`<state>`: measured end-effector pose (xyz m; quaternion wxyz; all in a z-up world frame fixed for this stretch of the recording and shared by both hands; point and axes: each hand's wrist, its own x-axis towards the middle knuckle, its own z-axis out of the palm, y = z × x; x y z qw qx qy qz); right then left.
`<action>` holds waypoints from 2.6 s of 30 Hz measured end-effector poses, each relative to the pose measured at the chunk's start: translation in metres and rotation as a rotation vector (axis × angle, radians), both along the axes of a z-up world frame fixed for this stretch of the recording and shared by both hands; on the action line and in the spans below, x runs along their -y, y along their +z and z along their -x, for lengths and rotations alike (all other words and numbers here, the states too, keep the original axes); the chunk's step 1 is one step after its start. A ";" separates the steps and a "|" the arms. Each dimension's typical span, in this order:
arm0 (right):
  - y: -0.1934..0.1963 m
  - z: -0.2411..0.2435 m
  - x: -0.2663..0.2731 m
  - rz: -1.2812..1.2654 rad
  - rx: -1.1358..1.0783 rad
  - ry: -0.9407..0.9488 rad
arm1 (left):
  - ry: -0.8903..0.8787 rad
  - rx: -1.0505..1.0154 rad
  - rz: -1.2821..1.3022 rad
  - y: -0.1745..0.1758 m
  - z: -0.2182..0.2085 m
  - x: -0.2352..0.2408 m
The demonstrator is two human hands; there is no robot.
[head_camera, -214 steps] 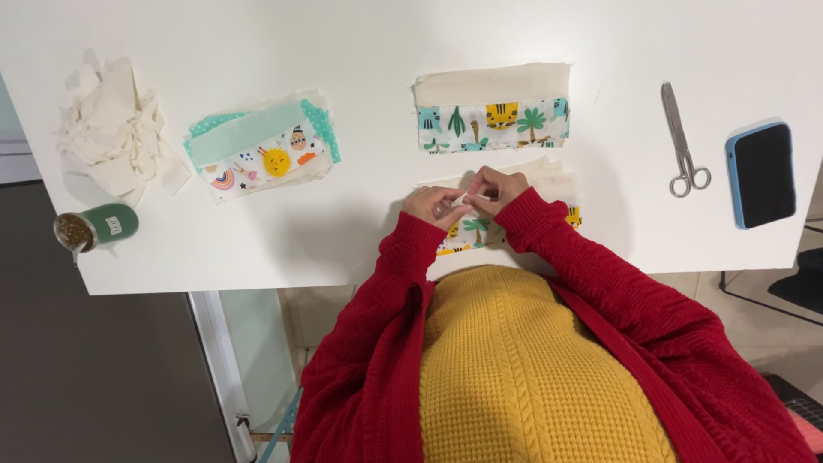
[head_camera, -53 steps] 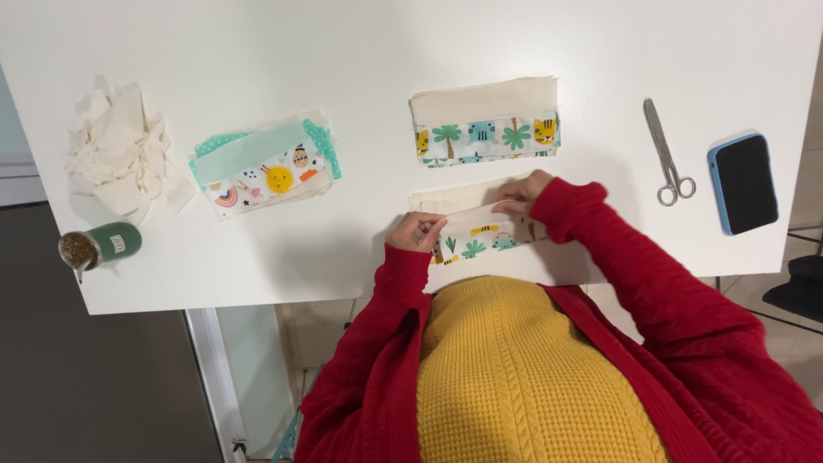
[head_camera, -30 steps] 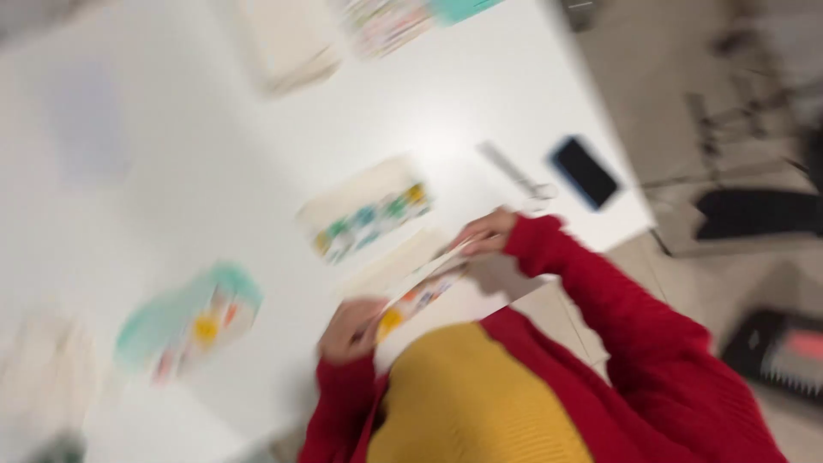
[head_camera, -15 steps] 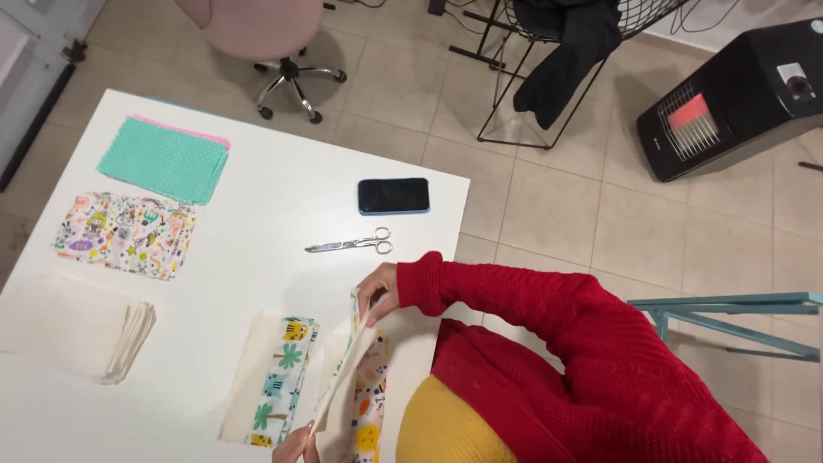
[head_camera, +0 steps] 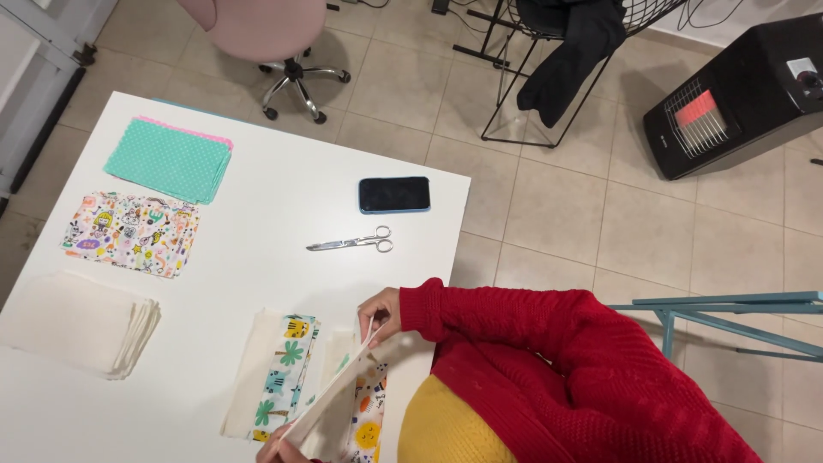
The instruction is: The person folds several pieces of patterned fabric on a white table. They align the edges and fold the fabric in half multiple times to create neat stacks. The person handles the fabric by hand throughout the process.
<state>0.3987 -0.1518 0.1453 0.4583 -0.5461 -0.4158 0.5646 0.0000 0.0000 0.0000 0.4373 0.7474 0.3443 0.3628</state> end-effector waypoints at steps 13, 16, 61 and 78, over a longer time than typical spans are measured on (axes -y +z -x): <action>-0.010 -0.006 0.005 -0.028 0.013 0.022 | 0.067 0.219 -0.009 0.071 -0.047 0.009; -0.027 -0.013 0.002 -0.053 0.223 -0.055 | 0.101 0.117 0.034 0.034 -0.018 0.002; -0.085 0.060 -0.230 0.330 0.737 -0.082 | 0.666 -0.359 0.315 0.036 -0.037 -0.080; -0.089 0.095 -0.217 -0.229 1.475 0.599 | 0.132 -0.997 -0.218 0.056 -0.082 -0.074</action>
